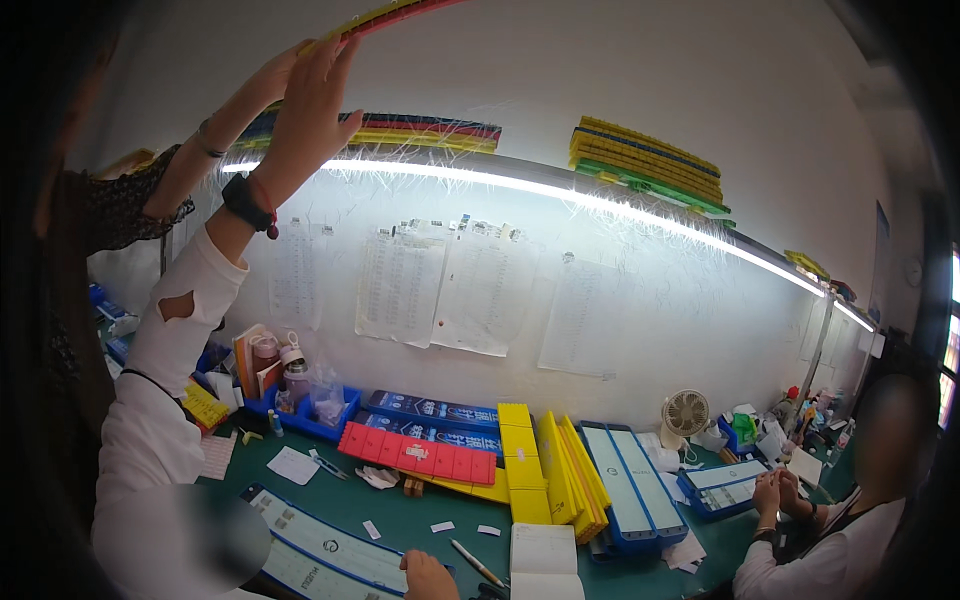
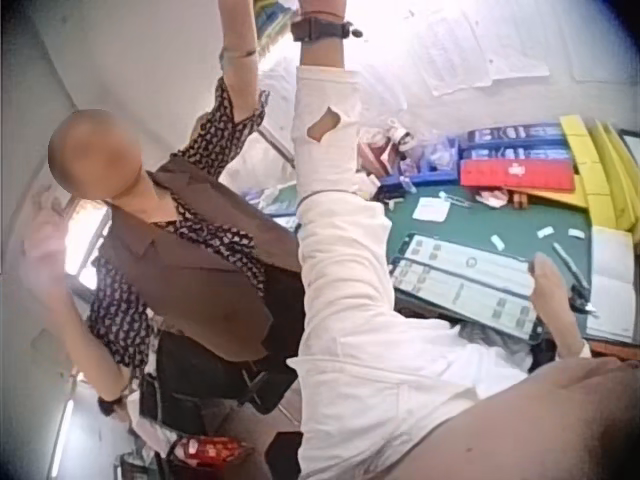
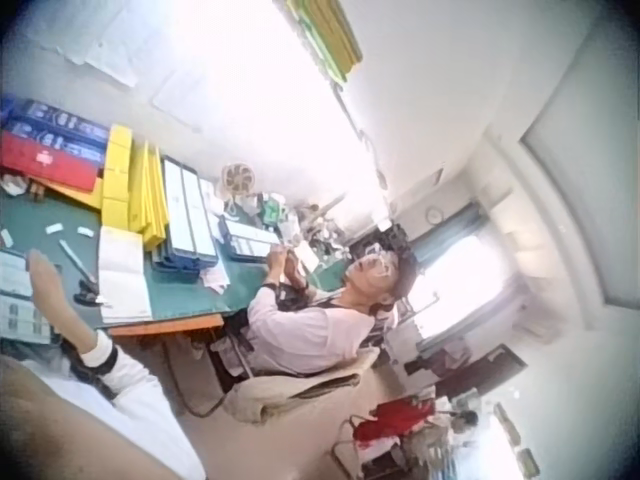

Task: Assembling and clipping electronic component strips into frames on a production line.

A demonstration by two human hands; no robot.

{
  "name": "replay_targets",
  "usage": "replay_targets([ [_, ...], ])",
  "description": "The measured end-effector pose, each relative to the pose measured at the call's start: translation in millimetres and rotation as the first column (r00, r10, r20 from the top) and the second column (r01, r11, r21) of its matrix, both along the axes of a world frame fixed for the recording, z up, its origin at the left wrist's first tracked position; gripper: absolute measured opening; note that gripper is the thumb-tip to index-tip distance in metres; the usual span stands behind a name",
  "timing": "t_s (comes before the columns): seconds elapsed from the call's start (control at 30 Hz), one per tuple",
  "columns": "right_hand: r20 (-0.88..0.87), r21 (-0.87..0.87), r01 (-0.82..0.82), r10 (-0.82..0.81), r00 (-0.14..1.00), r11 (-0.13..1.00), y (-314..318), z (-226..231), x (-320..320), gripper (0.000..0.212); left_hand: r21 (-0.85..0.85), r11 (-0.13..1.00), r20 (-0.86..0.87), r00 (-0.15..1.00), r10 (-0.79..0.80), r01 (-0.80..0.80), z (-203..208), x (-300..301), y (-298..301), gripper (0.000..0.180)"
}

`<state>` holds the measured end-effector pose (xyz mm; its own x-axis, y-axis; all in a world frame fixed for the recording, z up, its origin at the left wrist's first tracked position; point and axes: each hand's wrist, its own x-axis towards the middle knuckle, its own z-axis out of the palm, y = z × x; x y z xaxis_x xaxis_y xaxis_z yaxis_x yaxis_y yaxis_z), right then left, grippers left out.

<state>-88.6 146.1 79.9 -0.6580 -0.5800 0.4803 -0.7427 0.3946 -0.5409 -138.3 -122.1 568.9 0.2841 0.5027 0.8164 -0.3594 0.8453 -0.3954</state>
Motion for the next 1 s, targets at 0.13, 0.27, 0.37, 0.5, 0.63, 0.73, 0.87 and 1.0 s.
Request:
replay_targets([
  [0.13,0.043,0.062,0.025,-0.027,0.999,0.998,1,3,1,0.024,-0.082,0.996,-0.056,0.998,-0.023,0.019,16,9,2,0.071],
  [0.27,0.027,0.022,0.028,-0.028,0.999,0.999,-1,-6,-4,0.023,-0.11,0.948,0.119,0.951,-0.284,0.297,-9,11,44,0.064],
  [0.37,0.11,0.044,0.072,-0.077,0.991,0.996,3,-5,-4,0.022,-0.116,0.909,0.271,0.893,-0.36,0.401,-54,8,100,0.06],
  [0.5,0.095,0.043,0.077,-0.08,0.992,0.996,1,-8,-2,0.021,-0.127,0.863,0.58,0.743,-0.335,0.488,-121,18,136,0.068],
  [0.63,0.212,0.069,0.051,-0.065,0.975,0.996,3,6,3,0.022,-0.5,0.766,0.484,0.864,-0.141,0.405,-178,20,152,0.065],
  [0.73,0.251,0.038,0.07,-0.077,0.965,0.997,3,2,2,0.023,-0.593,0.709,0.458,0.884,-0.093,0.382,-198,15,154,0.062],
  [0.87,0.225,0.118,0.068,-0.093,0.97,0.991,2,8,0,0.022,-0.57,0.708,0.548,0.835,-0.05,0.417,-211,2,144,0.063],
  [1.0,0.222,0.065,0.053,-0.066,0.973,0.996,-2,10,-2,0.017,-0.405,0.787,0.705,0.707,-0.056,0.466,-241,-1,118,0.064],
])
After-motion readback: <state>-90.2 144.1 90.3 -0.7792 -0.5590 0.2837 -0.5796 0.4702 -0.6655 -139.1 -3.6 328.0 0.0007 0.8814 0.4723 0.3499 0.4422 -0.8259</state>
